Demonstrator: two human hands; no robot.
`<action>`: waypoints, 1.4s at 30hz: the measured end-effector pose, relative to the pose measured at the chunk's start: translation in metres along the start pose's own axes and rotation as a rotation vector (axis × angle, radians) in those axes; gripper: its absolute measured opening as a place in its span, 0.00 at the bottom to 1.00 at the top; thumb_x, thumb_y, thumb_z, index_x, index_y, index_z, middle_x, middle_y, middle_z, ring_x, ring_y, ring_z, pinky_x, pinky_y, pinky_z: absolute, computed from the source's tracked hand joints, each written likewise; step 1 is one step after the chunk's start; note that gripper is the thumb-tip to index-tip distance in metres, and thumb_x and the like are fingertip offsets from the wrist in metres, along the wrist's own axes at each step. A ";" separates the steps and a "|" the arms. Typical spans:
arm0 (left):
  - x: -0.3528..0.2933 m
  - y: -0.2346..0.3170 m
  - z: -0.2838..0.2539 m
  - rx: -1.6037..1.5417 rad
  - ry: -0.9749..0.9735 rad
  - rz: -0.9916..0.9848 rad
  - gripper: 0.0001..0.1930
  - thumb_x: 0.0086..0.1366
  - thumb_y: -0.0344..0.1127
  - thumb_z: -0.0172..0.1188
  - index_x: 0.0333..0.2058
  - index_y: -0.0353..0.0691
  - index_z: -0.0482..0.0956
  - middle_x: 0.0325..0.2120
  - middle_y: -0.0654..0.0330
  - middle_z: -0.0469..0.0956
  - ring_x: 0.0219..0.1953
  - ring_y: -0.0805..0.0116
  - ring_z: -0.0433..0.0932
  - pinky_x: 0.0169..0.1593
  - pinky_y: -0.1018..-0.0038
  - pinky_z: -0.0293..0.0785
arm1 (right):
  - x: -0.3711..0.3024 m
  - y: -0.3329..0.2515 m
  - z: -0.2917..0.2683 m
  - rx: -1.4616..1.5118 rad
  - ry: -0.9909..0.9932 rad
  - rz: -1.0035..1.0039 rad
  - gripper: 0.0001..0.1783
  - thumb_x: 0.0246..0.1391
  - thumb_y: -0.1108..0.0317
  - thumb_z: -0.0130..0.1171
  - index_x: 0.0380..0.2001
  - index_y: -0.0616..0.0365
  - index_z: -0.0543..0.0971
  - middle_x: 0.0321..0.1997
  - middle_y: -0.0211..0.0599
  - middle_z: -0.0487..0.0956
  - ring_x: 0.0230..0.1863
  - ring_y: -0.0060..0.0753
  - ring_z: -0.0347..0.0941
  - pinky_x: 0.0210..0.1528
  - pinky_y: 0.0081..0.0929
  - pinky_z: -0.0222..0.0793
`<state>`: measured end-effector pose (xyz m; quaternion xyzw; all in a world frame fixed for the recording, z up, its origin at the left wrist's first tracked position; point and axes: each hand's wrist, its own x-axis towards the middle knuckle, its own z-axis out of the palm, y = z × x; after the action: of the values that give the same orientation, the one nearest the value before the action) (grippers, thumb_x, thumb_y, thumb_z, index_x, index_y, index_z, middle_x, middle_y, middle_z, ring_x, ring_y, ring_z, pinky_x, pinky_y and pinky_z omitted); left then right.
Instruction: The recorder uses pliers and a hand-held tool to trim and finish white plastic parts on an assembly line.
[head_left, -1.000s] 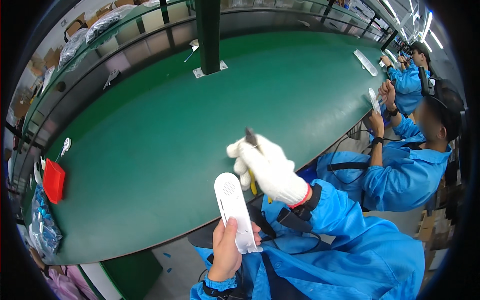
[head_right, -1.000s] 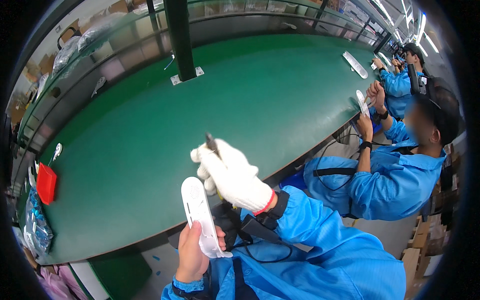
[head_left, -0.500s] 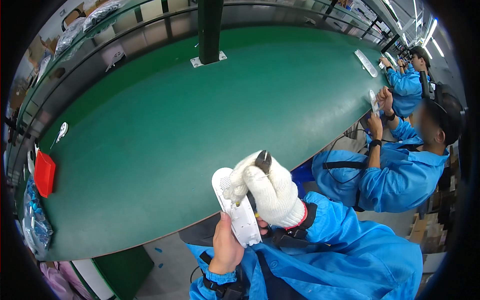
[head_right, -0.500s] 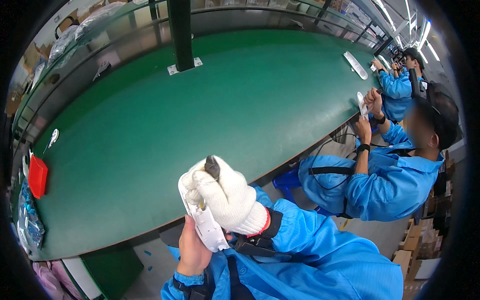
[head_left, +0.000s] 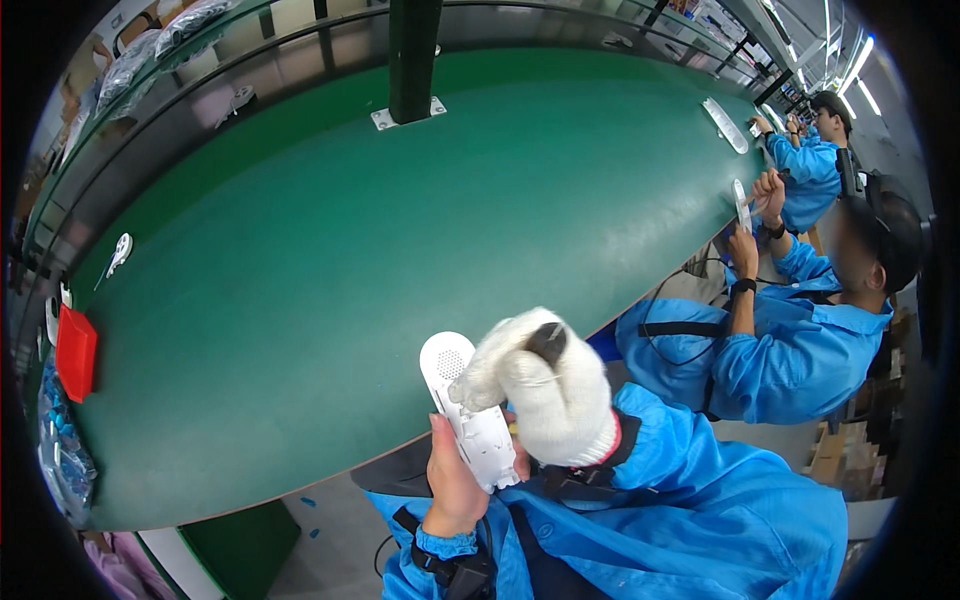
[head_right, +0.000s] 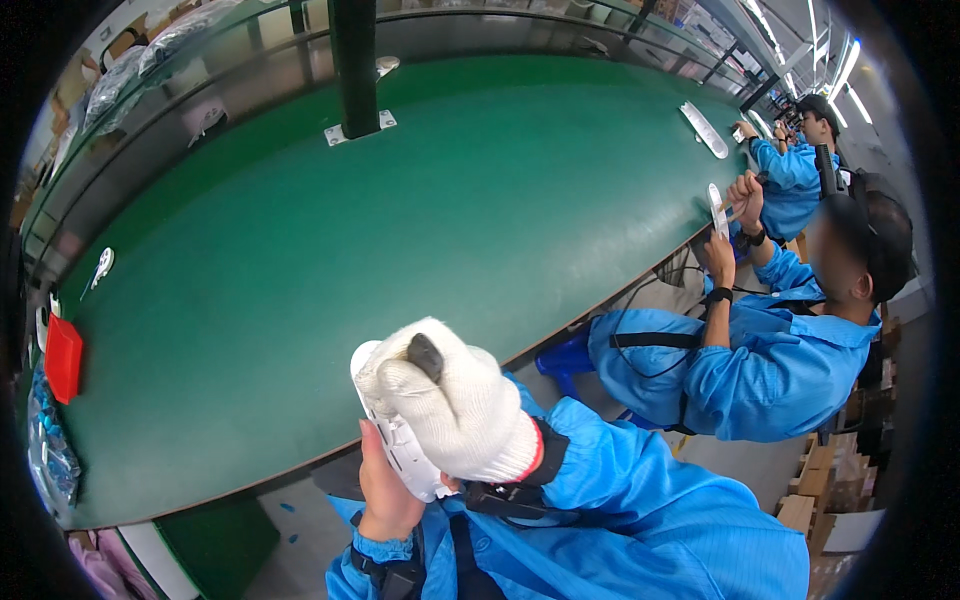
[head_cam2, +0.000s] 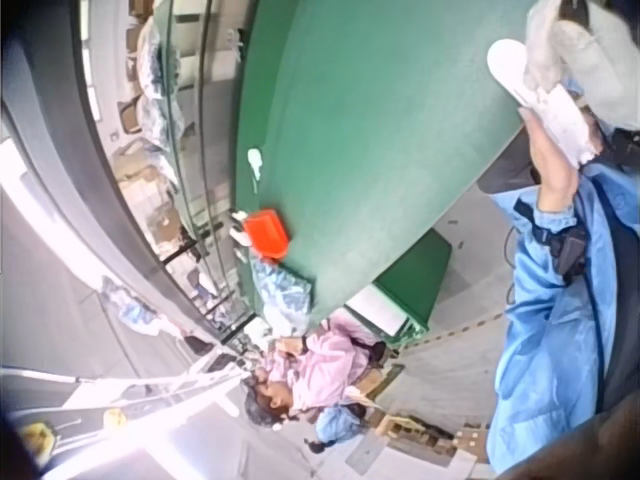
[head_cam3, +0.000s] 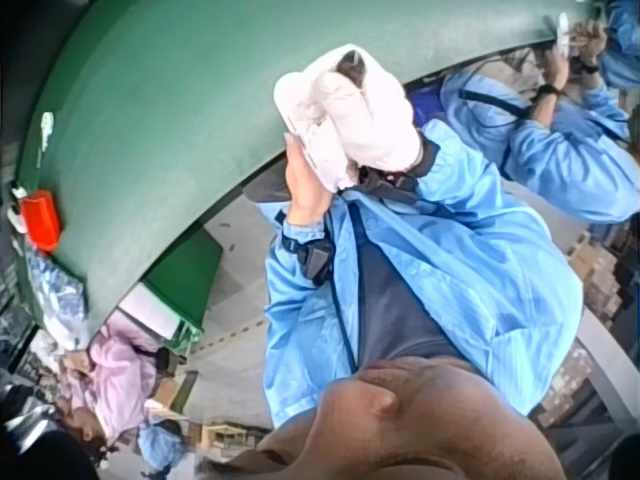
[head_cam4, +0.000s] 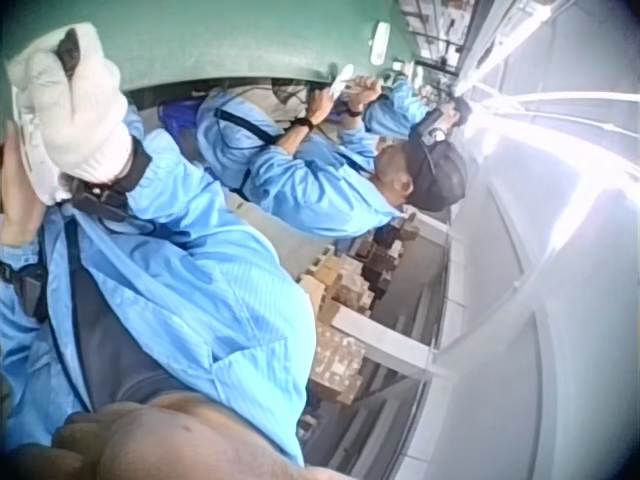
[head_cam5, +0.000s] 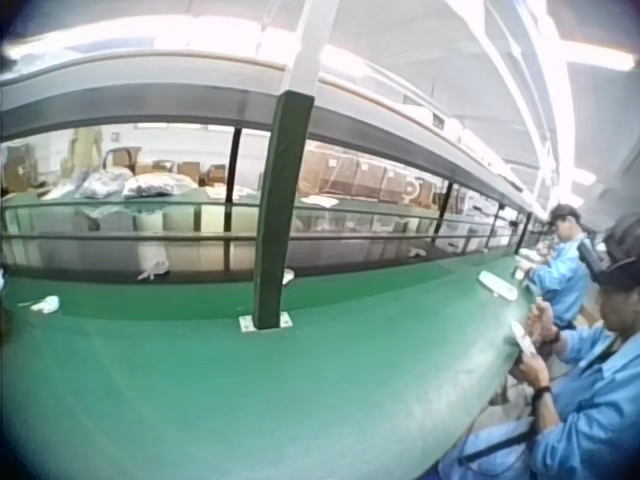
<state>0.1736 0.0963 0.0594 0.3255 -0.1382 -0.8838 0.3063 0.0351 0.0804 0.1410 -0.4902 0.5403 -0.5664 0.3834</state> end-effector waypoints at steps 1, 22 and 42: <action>0.000 0.000 0.001 0.042 -0.010 0.017 0.42 0.74 0.68 0.25 0.49 0.31 0.73 0.25 0.49 0.79 0.22 0.58 0.78 0.29 0.65 0.76 | -0.002 -0.001 -0.004 0.022 0.000 -0.029 0.14 0.71 0.68 0.42 0.40 0.66 0.75 0.36 0.45 0.82 0.35 0.31 0.80 0.40 0.29 0.77; 0.000 -0.004 -0.004 0.079 -0.087 0.069 0.40 0.75 0.65 0.25 0.49 0.31 0.72 0.27 0.52 0.80 0.24 0.62 0.79 0.30 0.68 0.78 | -0.023 -0.006 -0.019 -0.132 -0.022 0.036 0.09 0.65 0.72 0.53 0.41 0.63 0.81 0.41 0.43 0.83 0.36 0.30 0.82 0.40 0.24 0.77; 0.002 -0.009 -0.005 0.099 -0.083 0.107 0.39 0.75 0.65 0.25 0.54 0.31 0.67 0.25 0.48 0.79 0.22 0.62 0.78 0.29 0.69 0.77 | -0.047 0.035 -0.025 -0.143 0.104 -0.076 0.22 0.71 0.55 0.44 0.37 0.59 0.82 0.37 0.39 0.85 0.47 0.46 0.79 0.52 0.42 0.73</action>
<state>0.1711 0.1016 0.0508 0.2956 -0.2116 -0.8708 0.3308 0.0181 0.1276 0.1013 -0.5064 0.5794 -0.5653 0.2970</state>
